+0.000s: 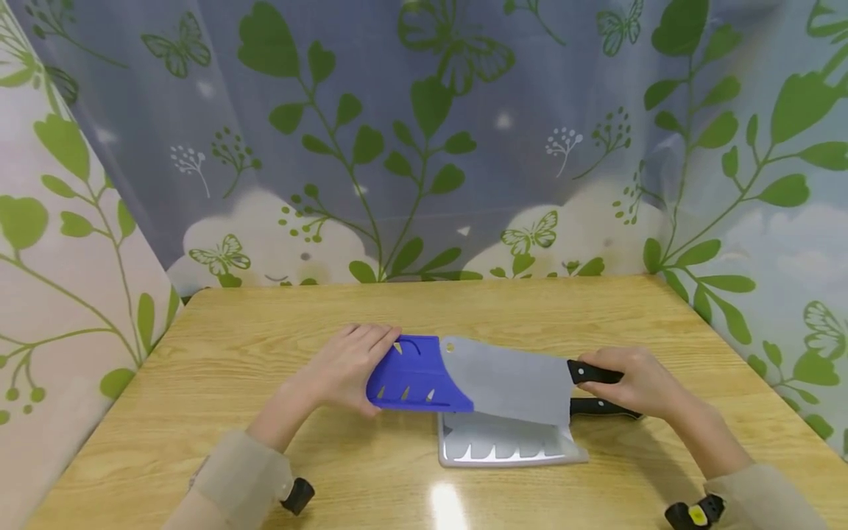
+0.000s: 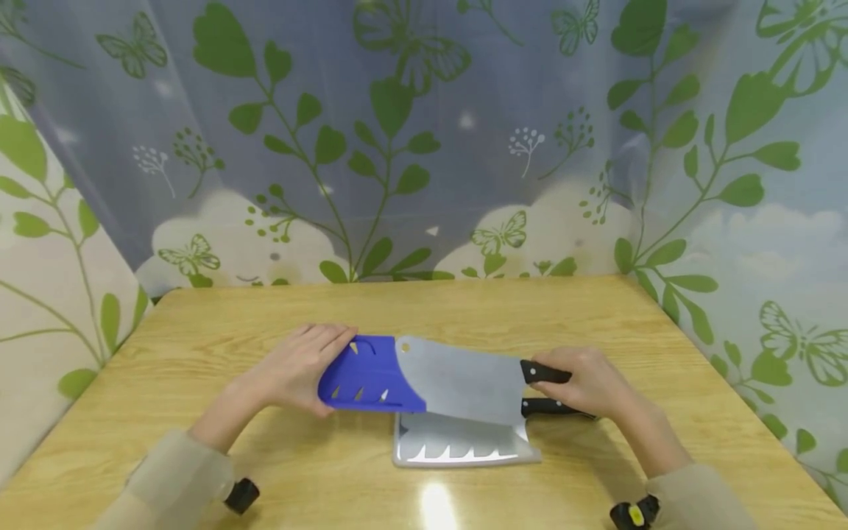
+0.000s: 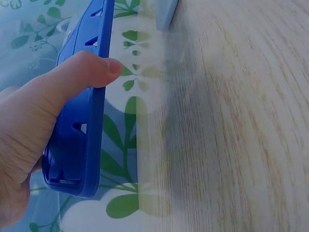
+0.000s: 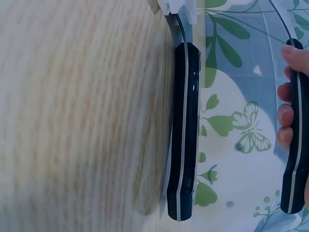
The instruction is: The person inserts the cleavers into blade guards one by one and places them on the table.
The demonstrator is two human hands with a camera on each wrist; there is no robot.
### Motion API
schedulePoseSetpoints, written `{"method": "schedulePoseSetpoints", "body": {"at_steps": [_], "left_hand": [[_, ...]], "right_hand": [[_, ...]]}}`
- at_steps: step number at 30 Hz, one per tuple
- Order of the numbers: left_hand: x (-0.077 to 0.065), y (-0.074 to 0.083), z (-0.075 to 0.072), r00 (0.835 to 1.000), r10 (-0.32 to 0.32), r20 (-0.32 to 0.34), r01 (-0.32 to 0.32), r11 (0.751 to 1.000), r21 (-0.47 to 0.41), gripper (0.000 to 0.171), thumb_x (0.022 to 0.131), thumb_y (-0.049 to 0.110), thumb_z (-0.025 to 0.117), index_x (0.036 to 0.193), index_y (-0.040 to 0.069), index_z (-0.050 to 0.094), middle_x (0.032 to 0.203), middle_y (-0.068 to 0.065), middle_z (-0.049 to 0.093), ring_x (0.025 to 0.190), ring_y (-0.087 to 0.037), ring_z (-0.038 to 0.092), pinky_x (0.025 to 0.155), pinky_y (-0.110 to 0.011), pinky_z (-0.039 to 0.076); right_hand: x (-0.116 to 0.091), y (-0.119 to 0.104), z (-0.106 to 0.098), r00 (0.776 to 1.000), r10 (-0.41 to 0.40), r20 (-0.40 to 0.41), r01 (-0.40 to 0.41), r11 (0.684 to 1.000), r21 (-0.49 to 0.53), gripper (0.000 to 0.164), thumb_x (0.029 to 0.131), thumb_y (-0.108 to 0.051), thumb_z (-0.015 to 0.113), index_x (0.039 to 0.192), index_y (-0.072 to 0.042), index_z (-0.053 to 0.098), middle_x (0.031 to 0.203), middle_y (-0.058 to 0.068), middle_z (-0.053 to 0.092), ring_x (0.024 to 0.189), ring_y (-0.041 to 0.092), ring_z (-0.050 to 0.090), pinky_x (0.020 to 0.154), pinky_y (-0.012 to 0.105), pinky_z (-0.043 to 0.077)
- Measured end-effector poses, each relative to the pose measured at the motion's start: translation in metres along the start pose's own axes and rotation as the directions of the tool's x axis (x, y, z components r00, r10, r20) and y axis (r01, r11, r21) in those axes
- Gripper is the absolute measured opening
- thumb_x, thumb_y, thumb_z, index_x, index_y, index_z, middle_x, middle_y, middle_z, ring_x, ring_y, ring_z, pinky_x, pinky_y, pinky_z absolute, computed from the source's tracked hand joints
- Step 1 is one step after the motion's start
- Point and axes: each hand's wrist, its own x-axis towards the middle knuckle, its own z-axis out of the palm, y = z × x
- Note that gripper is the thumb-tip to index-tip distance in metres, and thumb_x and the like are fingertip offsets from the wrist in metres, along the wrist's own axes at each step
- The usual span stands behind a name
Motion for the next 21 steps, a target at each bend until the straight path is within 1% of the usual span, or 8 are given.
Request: {"method": "schedulePoseSetpoints", "body": {"at_steps": [2,5,8,12,13,17,21], "left_hand": [[0.0,0.0,-0.001,1.0,0.007,-0.005,-0.007,1.0,-0.002,0.115,0.049,0.06,0.078,0.136,-0.005,0.039,0.129,-0.016,0.05,0.114,-0.031,0.048,0.092,-0.046,0.04],[0.0,0.0,-0.002,1.0,0.014,-0.014,-0.014,1.0,-0.005,0.115,0.048,0.059,0.078,0.135,-0.005,0.04,0.128,-0.016,0.05,0.113,-0.031,0.049,0.092,-0.046,0.041],[0.001,0.0,-0.001,0.999,0.044,-0.005,-0.044,0.999,0.007,0.114,0.047,0.058,0.079,0.135,-0.004,0.04,0.128,-0.015,0.051,0.113,-0.03,0.049,0.092,-0.045,0.04],[0.002,0.002,0.0,0.997,0.078,0.011,-0.078,0.997,0.026,0.114,0.046,0.057,0.079,0.135,-0.002,0.04,0.127,-0.014,0.051,0.112,-0.029,0.049,0.093,-0.045,0.04],[0.002,0.002,0.0,0.997,0.077,0.011,-0.078,0.997,0.026,0.115,0.045,0.057,0.079,0.135,-0.002,0.04,0.127,-0.014,0.051,0.112,-0.029,0.049,0.093,-0.045,0.04],[0.001,0.005,-0.001,0.998,0.065,-0.001,-0.064,0.994,0.083,0.114,0.046,0.058,0.077,0.135,-0.003,0.039,0.126,-0.015,0.05,0.111,-0.03,0.048,0.092,-0.046,0.039],[0.002,0.011,-0.001,0.999,0.022,-0.023,-0.019,0.989,0.145,0.115,0.05,0.063,0.073,0.139,0.0,0.035,0.125,-0.018,0.047,0.111,-0.034,0.045,0.093,-0.051,0.036]], "right_hand": [[0.0,0.0,0.0,1.0,-0.008,-0.005,0.008,1.0,0.007,0.031,0.067,-0.012,0.08,0.094,-0.001,0.07,0.083,0.007,0.069,0.068,0.013,0.064,0.055,0.017,0.047],[0.001,-0.001,-0.002,1.0,0.005,0.0,-0.005,1.0,0.001,0.032,0.065,-0.011,0.081,0.094,0.0,0.07,0.082,0.006,0.069,0.068,0.012,0.064,0.055,0.018,0.047],[0.005,-0.003,-0.002,0.999,0.009,0.038,-0.008,0.999,-0.046,0.033,0.065,-0.013,0.081,0.093,0.0,0.071,0.082,0.004,0.069,0.068,0.012,0.064,0.056,0.02,0.048],[0.009,-0.005,0.002,0.996,0.01,0.092,-0.002,0.997,-0.08,0.033,0.065,-0.016,0.081,0.093,-0.001,0.072,0.083,0.004,0.069,0.069,0.014,0.064,0.057,0.023,0.05],[0.01,-0.005,0.003,0.995,0.012,0.1,-0.004,0.997,-0.074,0.033,0.065,-0.015,0.081,0.093,0.0,0.072,0.083,0.004,0.069,0.069,0.014,0.064,0.057,0.024,0.05],[0.011,-0.007,0.006,0.995,0.026,0.092,-0.019,0.997,-0.069,0.034,0.064,-0.014,0.082,0.093,0.0,0.071,0.083,0.006,0.069,0.071,0.017,0.065,0.058,0.025,0.051],[0.011,-0.012,0.009,0.995,0.066,0.07,-0.061,0.996,-0.066,0.035,0.063,-0.011,0.082,0.093,0.001,0.071,0.085,0.006,0.07,0.073,0.019,0.066,0.06,0.025,0.052]]}}
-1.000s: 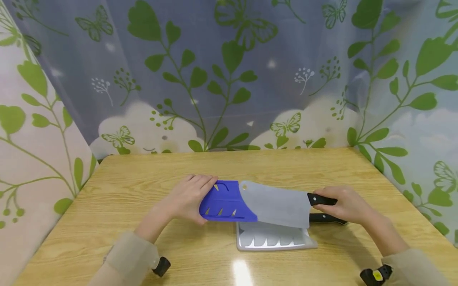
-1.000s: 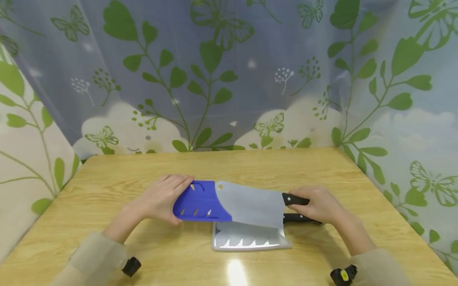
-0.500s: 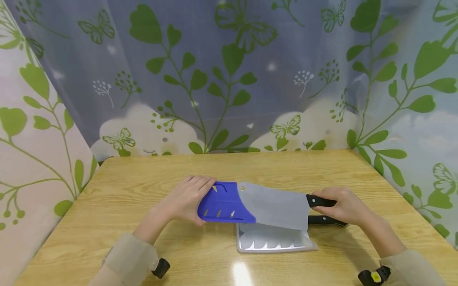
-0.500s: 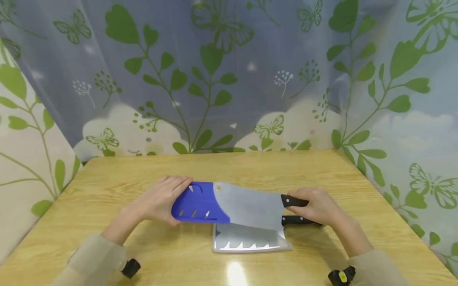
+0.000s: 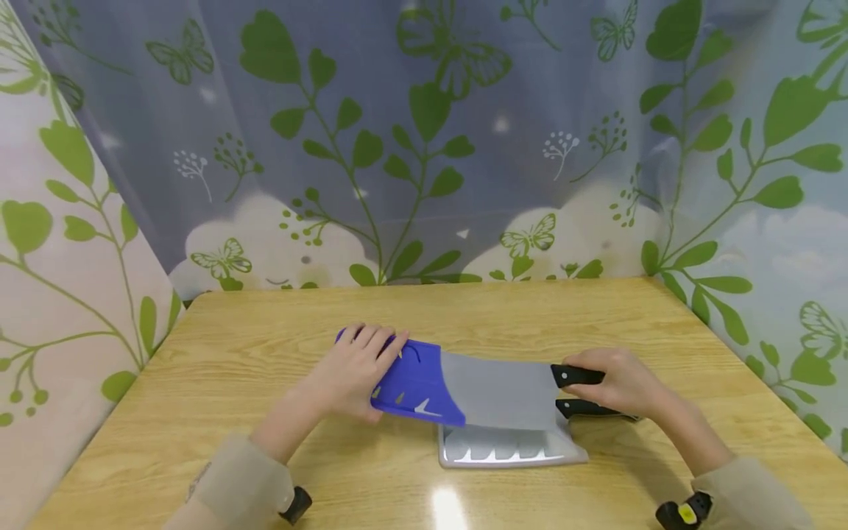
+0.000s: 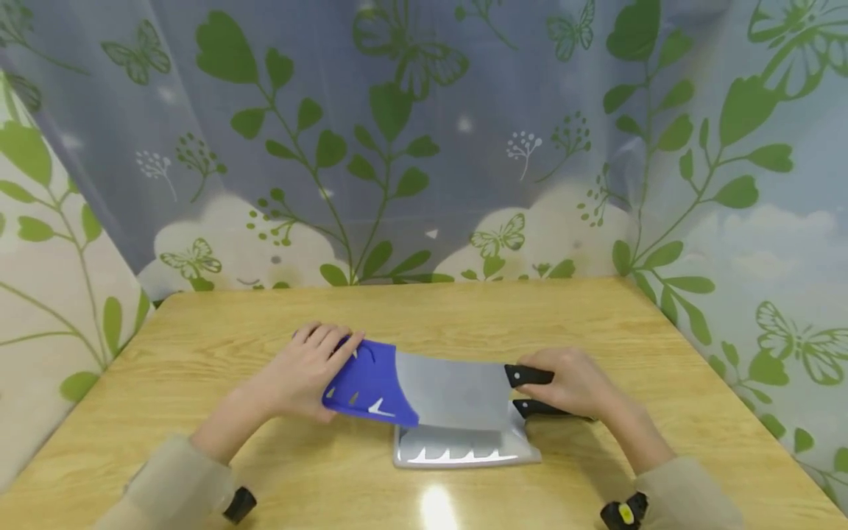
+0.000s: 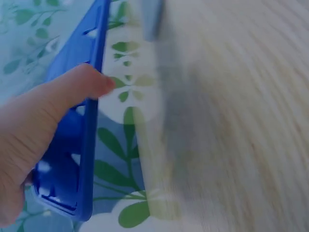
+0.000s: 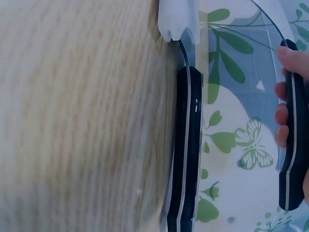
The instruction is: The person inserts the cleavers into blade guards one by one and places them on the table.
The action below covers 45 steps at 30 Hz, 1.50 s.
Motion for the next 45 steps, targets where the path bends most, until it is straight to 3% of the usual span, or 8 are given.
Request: {"method": "schedulePoseSetpoints", "body": {"at_steps": [7,10,13,17,20,28,45], "left_hand": [[-0.002,0.005,-0.001,0.998,-0.053,-0.038,0.057,0.993,0.102,0.12,0.049,0.076,0.068,0.141,0.006,0.034,0.123,-0.017,0.046,0.109,-0.036,0.045,0.091,-0.059,0.032],[-0.005,0.003,-0.003,0.996,-0.039,-0.074,0.048,0.991,0.124,0.119,0.045,0.074,0.07,0.138,0.007,0.038,0.121,-0.016,0.048,0.106,-0.035,0.047,0.088,-0.058,0.034],[-0.008,0.001,-0.005,0.994,-0.025,-0.104,0.036,0.993,0.114,0.117,0.045,0.073,0.07,0.136,0.007,0.041,0.119,-0.015,0.049,0.104,-0.035,0.047,0.086,-0.057,0.035],[-0.013,0.003,-0.004,0.989,-0.021,-0.144,0.033,0.996,0.084,0.115,0.044,0.071,0.07,0.134,0.006,0.043,0.117,-0.014,0.05,0.102,-0.034,0.048,0.083,-0.056,0.037],[-0.016,0.005,-0.003,0.985,-0.023,-0.171,0.034,0.997,0.064,0.114,0.043,0.071,0.07,0.133,0.006,0.044,0.115,-0.014,0.051,0.1,-0.032,0.049,0.081,-0.055,0.038],[-0.019,0.008,-0.004,0.975,-0.018,-0.223,0.029,0.998,0.049,0.114,0.042,0.073,0.068,0.132,0.006,0.047,0.113,-0.011,0.053,0.095,-0.031,0.049,0.077,-0.053,0.038],[-0.014,0.015,-0.001,0.981,-0.023,-0.19,0.034,0.998,0.057,0.114,0.04,0.074,0.067,0.13,0.006,0.049,0.113,-0.011,0.053,0.097,-0.03,0.05,0.079,-0.053,0.039]], "right_hand": [[0.005,-0.012,0.0,0.998,0.051,0.03,-0.051,0.999,0.016,0.033,0.065,-0.009,0.08,0.096,-0.004,0.069,0.089,0.003,0.069,0.078,0.017,0.065,0.064,0.031,0.053],[0.009,-0.013,-0.006,0.992,0.057,0.116,-0.067,0.994,0.088,0.032,0.071,-0.012,0.078,0.1,-0.004,0.068,0.094,0.003,0.068,0.081,0.013,0.063,0.065,0.03,0.052],[0.01,-0.012,-0.013,0.971,0.068,0.227,-0.104,0.984,0.148,0.034,0.077,-0.016,0.074,0.107,-0.003,0.066,0.101,0.006,0.066,0.087,0.014,0.061,0.068,0.031,0.052],[0.008,-0.012,-0.019,0.947,0.11,0.301,-0.157,0.978,0.137,0.038,0.08,-0.021,0.072,0.113,-0.003,0.065,0.108,0.009,0.066,0.094,0.021,0.063,0.073,0.034,0.052],[0.007,-0.014,-0.019,0.952,0.113,0.284,-0.16,0.975,0.151,0.038,0.081,-0.02,0.071,0.114,-0.002,0.065,0.108,0.011,0.066,0.094,0.019,0.064,0.073,0.033,0.053],[0.006,-0.018,-0.015,0.982,0.038,0.183,-0.076,0.976,0.202,0.036,0.078,-0.01,0.072,0.11,0.004,0.065,0.1,0.013,0.068,0.087,0.014,0.065,0.066,0.028,0.053],[0.001,-0.015,-0.014,0.978,0.061,0.201,-0.105,0.971,0.217,0.035,0.078,-0.011,0.073,0.107,0.006,0.066,0.099,0.014,0.068,0.09,0.013,0.064,0.068,0.027,0.053]]}}
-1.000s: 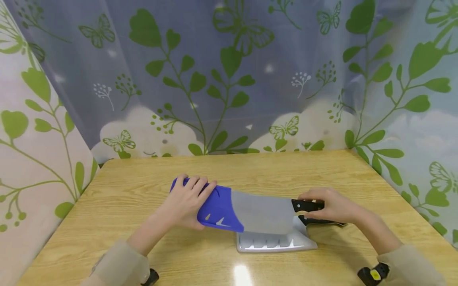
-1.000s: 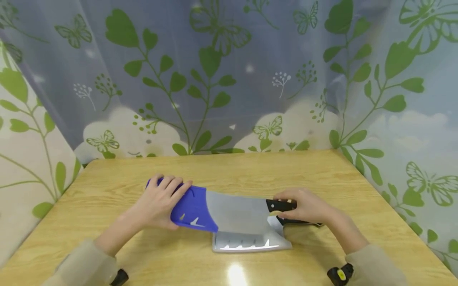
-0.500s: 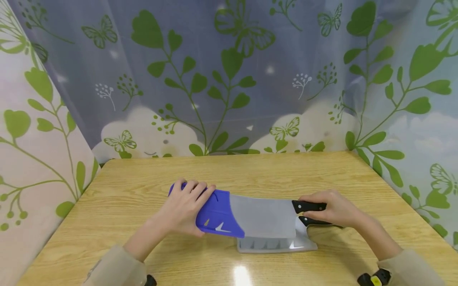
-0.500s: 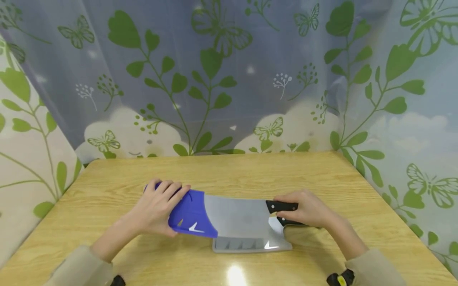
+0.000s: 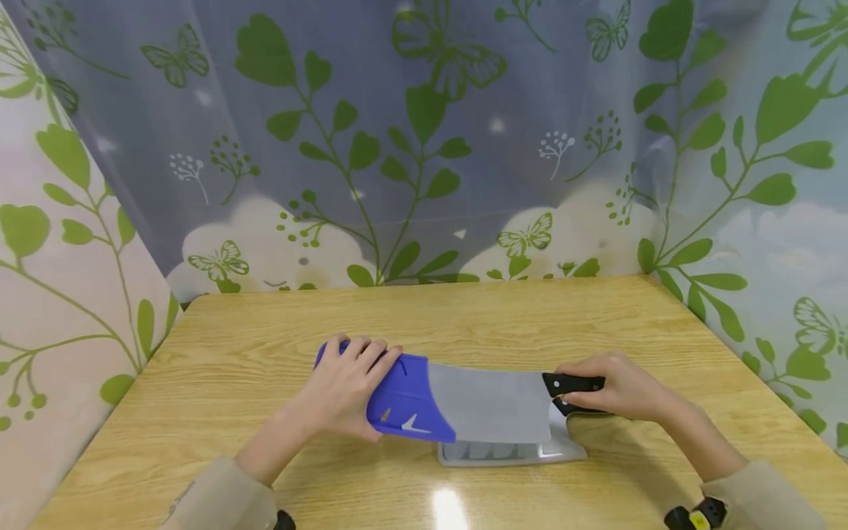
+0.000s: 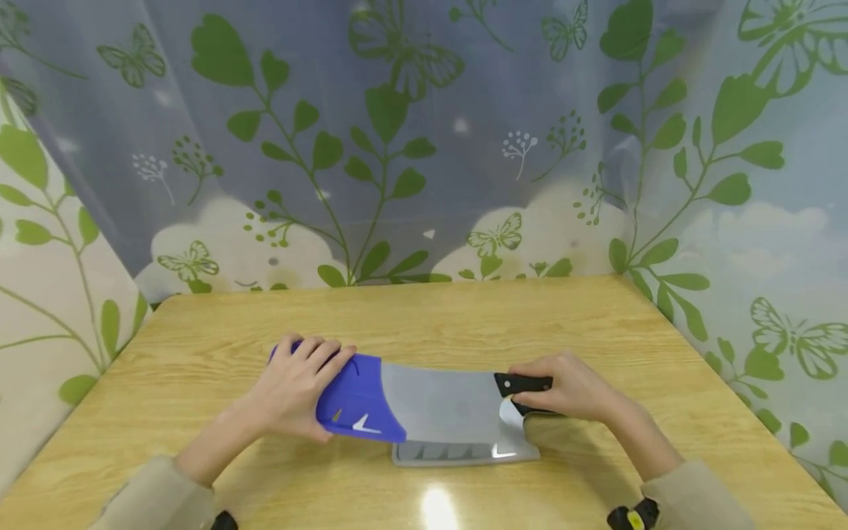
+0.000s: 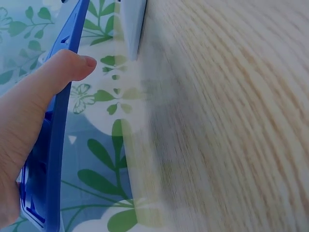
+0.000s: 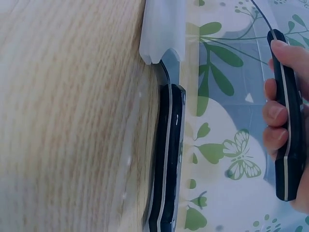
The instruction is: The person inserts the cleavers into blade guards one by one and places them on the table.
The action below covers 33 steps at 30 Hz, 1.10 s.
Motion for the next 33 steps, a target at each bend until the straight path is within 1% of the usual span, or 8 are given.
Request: {"method": "schedulePoseSetpoints", "body": {"at_steps": [3,9,18,30,33], "left_hand": [[0.0,0.0004,-0.0006,1.0,0.003,0.012,-0.003,1.0,-0.005,0.114,0.041,0.074,0.067,0.13,0.006,0.048,0.113,-0.011,0.054,0.097,-0.03,0.05,0.079,-0.053,0.039],[0.0001,0.0015,0.0005,0.999,-0.005,0.041,0.006,1.0,-0.015,0.113,0.043,0.074,0.067,0.131,0.006,0.047,0.113,-0.011,0.053,0.097,-0.029,0.049,0.079,-0.052,0.038],[0.001,0.003,0.0019,0.996,-0.021,0.084,0.023,0.999,-0.03,0.113,0.045,0.074,0.066,0.134,0.007,0.045,0.116,-0.01,0.052,0.1,-0.029,0.049,0.082,-0.053,0.037],[0.0038,0.0024,0.0031,0.995,-0.019,0.097,0.023,0.999,-0.039,0.113,0.045,0.074,0.066,0.134,0.008,0.045,0.117,-0.009,0.052,0.101,-0.029,0.049,0.082,-0.054,0.038],[0.0066,0.0044,0.0033,0.995,-0.027,0.093,0.033,0.997,-0.069,0.113,0.045,0.073,0.066,0.134,0.008,0.044,0.116,-0.009,0.052,0.101,-0.028,0.049,0.082,-0.053,0.037]], "right_hand": [[-0.0002,-0.0003,0.0003,1.0,0.019,0.01,-0.019,1.0,-0.007,0.035,0.078,-0.012,0.072,0.107,0.007,0.066,0.1,0.015,0.068,0.091,0.014,0.064,0.069,0.027,0.053],[-0.001,0.0007,0.0022,0.998,0.06,0.017,-0.06,0.998,-0.025,0.034,0.079,-0.016,0.072,0.107,0.004,0.067,0.099,0.013,0.069,0.09,0.014,0.064,0.069,0.029,0.054],[-0.0014,0.0028,0.0033,0.997,0.068,0.027,-0.068,0.998,0.007,0.034,0.08,-0.015,0.071,0.107,0.004,0.067,0.099,0.014,0.068,0.091,0.012,0.064,0.069,0.028,0.054],[-0.0023,0.0039,0.0026,0.996,0.084,0.033,-0.084,0.996,0.008,0.034,0.08,-0.017,0.072,0.107,0.003,0.067,0.1,0.014,0.068,0.091,0.012,0.063,0.068,0.027,0.053],[-0.0006,0.0009,0.0036,0.99,0.129,0.051,-0.131,0.99,0.044,0.036,0.081,-0.018,0.071,0.11,0.004,0.066,0.101,0.015,0.068,0.089,0.009,0.063,0.066,0.025,0.052]]}}
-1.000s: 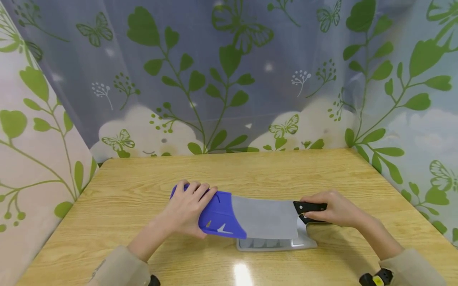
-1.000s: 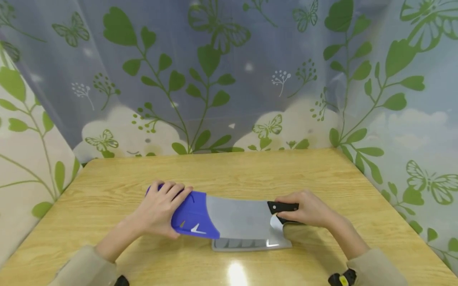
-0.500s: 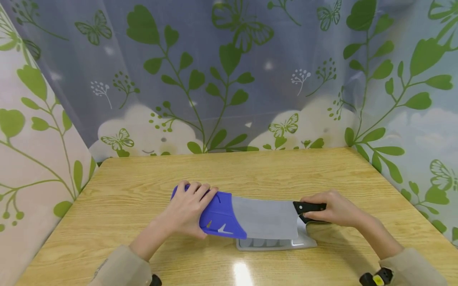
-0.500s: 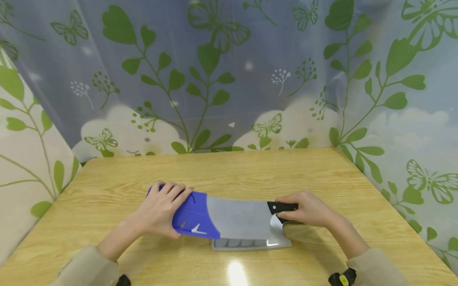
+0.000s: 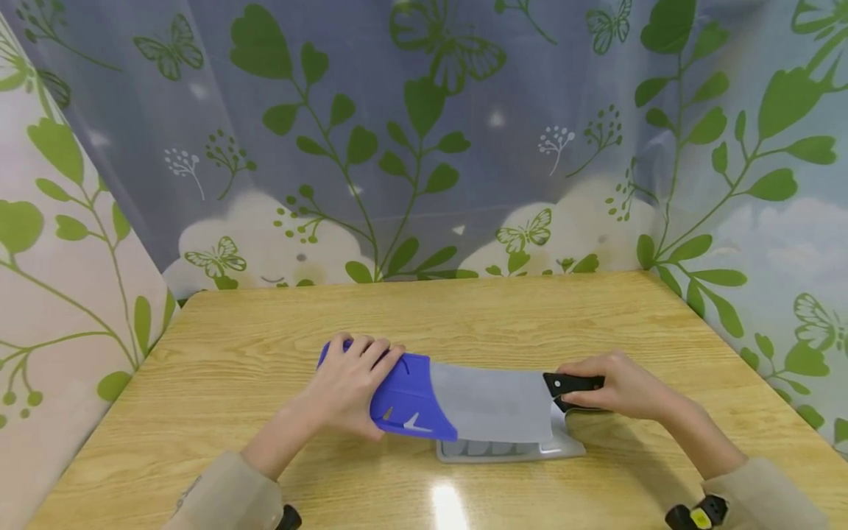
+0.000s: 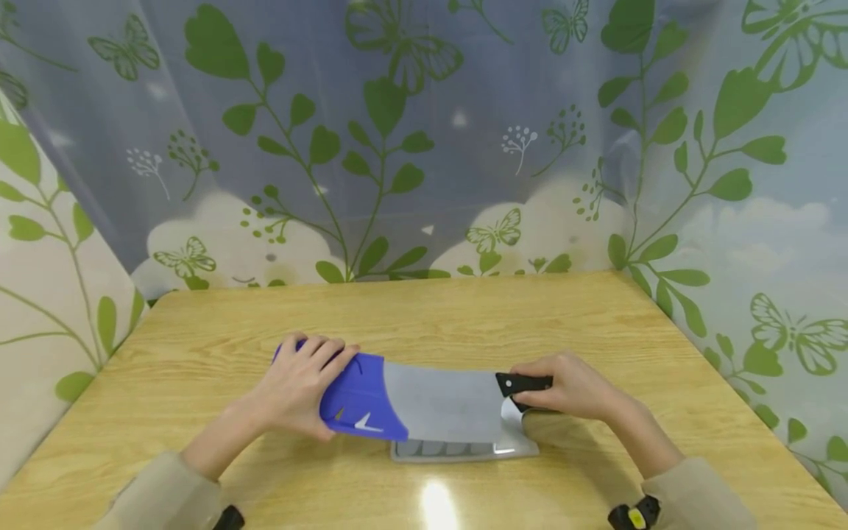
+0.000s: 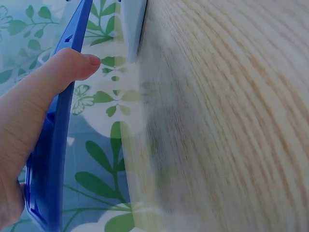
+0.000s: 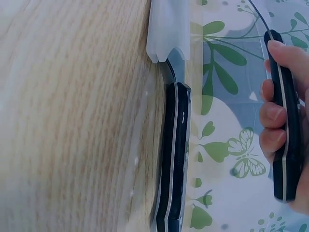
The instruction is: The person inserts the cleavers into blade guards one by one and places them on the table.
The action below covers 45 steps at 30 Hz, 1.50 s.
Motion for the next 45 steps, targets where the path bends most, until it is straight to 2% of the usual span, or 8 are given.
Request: {"method": "schedulePoseSetpoints", "body": {"at_steps": [4,7,14,20,29,33,40,45], "left_hand": [[0.009,0.005,-0.002,1.0,-0.008,-0.016,0.008,0.999,-0.036,0.111,0.044,0.071,0.068,0.133,0.007,0.045,0.115,-0.009,0.053,0.1,-0.028,0.048,0.08,-0.052,0.037],[0.014,0.007,-0.003,1.0,-0.006,-0.022,0.006,1.0,-0.01,0.111,0.043,0.071,0.068,0.132,0.007,0.047,0.114,-0.009,0.053,0.099,-0.028,0.049,0.079,-0.051,0.037],[0.016,0.007,-0.003,1.0,-0.002,-0.022,0.002,0.999,0.033,0.111,0.043,0.071,0.068,0.131,0.007,0.048,0.113,-0.009,0.054,0.099,-0.028,0.049,0.079,-0.052,0.039],[0.018,0.008,-0.003,1.0,-0.009,-0.028,0.01,0.999,0.04,0.111,0.041,0.071,0.069,0.13,0.007,0.049,0.112,-0.009,0.055,0.098,-0.028,0.05,0.079,-0.051,0.039],[0.036,0.028,-0.007,0.999,0.041,-0.021,-0.041,0.999,0.008,0.113,0.045,0.075,0.066,0.132,0.006,0.046,0.115,-0.008,0.053,0.1,-0.026,0.048,0.079,-0.047,0.038],[0.036,0.03,-0.004,1.0,0.018,0.0,-0.018,0.999,0.028,0.113,0.044,0.074,0.067,0.131,0.007,0.047,0.115,-0.007,0.053,0.1,-0.025,0.048,0.079,-0.047,0.038],[0.036,0.031,0.001,1.0,0.018,0.015,-0.018,1.0,0.023,0.113,0.045,0.075,0.066,0.132,0.006,0.047,0.116,-0.009,0.053,0.1,-0.026,0.049,0.08,-0.048,0.038],[0.039,0.032,0.0,1.0,0.002,0.017,-0.003,1.0,0.024,0.113,0.045,0.074,0.066,0.133,0.006,0.047,0.116,-0.008,0.053,0.101,-0.025,0.048,0.081,-0.048,0.038]], "right_hand": [[0.007,-0.006,0.003,0.999,0.051,0.005,-0.051,0.998,0.03,0.039,0.083,-0.02,0.069,0.112,0.005,0.065,0.102,0.015,0.067,0.085,0.008,0.062,0.065,0.025,0.051],[0.011,-0.007,0.004,0.999,0.052,0.0,-0.052,0.999,0.012,0.039,0.082,-0.019,0.07,0.112,0.005,0.064,0.104,0.016,0.067,0.089,0.014,0.064,0.069,0.027,0.053],[0.011,-0.008,0.004,0.997,0.079,0.012,-0.08,0.996,0.031,0.042,0.083,-0.021,0.069,0.115,0.006,0.063,0.108,0.018,0.065,0.088,0.01,0.062,0.067,0.025,0.051],[0.011,-0.009,0.001,0.996,0.089,0.032,-0.09,0.996,0.02,0.043,0.084,-0.021,0.068,0.115,0.008,0.061,0.109,0.02,0.064,0.093,0.019,0.064,0.071,0.028,0.052],[0.03,-0.016,0.012,0.998,0.044,0.039,-0.045,0.999,0.023,0.041,0.085,-0.022,0.067,0.116,0.005,0.062,0.108,0.017,0.065,0.082,0.008,0.061,0.064,0.024,0.048],[0.032,-0.017,0.016,0.997,0.059,0.04,-0.06,0.998,0.024,0.042,0.085,-0.022,0.067,0.116,0.006,0.062,0.109,0.018,0.064,0.082,0.01,0.063,0.063,0.024,0.048],[0.032,-0.015,0.018,0.997,0.068,0.046,-0.07,0.997,0.032,0.043,0.085,-0.024,0.066,0.115,0.006,0.062,0.111,0.019,0.063,0.098,0.027,0.063,0.075,0.031,0.053],[0.032,-0.014,0.015,0.994,0.092,0.052,-0.095,0.994,0.05,0.043,0.085,-0.023,0.066,0.117,0.007,0.061,0.111,0.019,0.063,0.093,0.022,0.064,0.07,0.027,0.051]]}}
